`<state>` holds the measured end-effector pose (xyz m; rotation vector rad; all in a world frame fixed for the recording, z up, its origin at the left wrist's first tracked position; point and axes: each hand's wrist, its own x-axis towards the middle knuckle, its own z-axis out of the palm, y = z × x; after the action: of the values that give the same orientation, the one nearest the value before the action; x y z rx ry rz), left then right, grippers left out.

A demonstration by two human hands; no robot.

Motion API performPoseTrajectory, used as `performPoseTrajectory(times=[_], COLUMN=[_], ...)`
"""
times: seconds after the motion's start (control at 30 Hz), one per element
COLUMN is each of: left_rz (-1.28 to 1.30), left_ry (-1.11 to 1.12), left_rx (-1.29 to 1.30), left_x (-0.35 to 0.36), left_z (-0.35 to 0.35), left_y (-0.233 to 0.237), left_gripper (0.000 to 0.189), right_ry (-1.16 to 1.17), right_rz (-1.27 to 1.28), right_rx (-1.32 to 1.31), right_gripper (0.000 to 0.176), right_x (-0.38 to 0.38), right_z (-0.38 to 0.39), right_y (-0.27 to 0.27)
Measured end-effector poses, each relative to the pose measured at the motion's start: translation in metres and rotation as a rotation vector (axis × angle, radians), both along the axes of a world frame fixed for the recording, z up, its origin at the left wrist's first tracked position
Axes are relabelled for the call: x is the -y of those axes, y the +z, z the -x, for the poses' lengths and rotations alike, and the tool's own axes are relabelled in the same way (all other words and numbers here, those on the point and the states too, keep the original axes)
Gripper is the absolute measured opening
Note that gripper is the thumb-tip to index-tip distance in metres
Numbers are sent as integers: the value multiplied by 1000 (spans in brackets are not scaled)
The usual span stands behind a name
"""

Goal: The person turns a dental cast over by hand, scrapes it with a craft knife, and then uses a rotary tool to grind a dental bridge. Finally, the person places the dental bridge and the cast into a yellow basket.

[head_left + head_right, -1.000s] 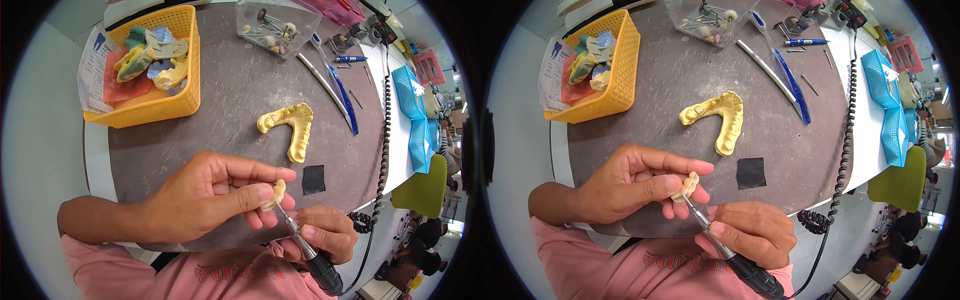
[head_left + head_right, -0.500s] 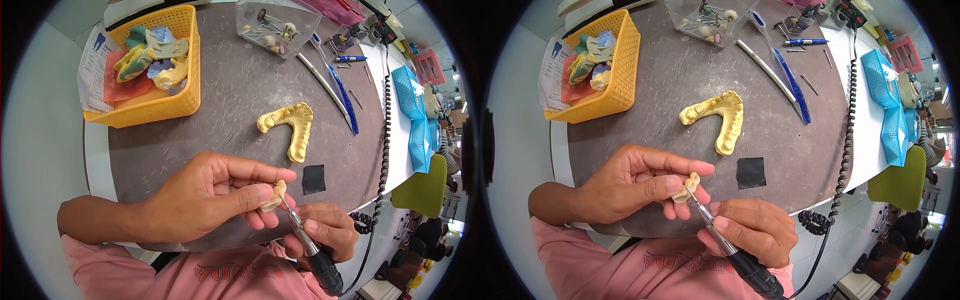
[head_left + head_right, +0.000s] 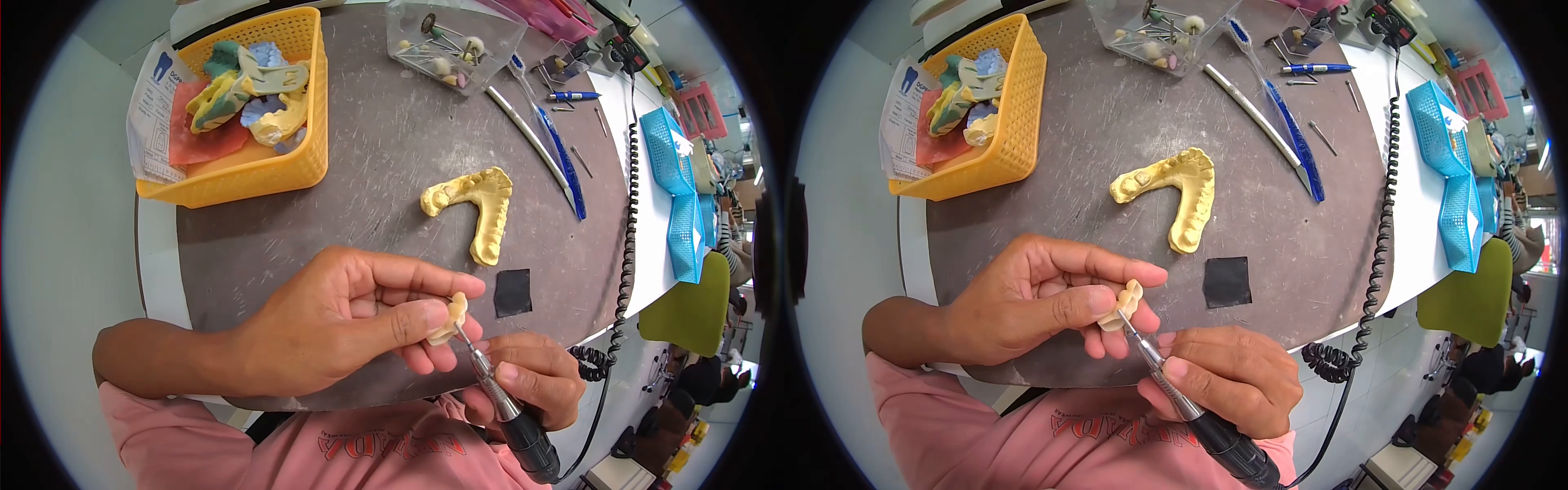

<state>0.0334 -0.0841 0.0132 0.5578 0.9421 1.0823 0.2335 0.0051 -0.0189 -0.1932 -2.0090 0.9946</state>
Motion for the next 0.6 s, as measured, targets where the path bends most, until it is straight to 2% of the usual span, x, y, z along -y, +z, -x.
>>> performPoseTrajectory(times=[0.4, 0.5, 0.6], left_rz=[-12, -12, 0], left_ry=[13, 26, 28], left_rx=[-1, -4, 6], left_x=[0, 1, 1], left_z=[-1, -1, -1], left_y=[-1, -1, -1], left_gripper=[39, 39, 38], right_ry=[45, -43, -26], right_rz=[-7, 75, 103], right_rx=[-10, -34, -58], right_gripper=[38, 39, 38], right_x=[-3, 1, 2], right_z=[-2, -5, -4], right_y=[-2, -2, -4])
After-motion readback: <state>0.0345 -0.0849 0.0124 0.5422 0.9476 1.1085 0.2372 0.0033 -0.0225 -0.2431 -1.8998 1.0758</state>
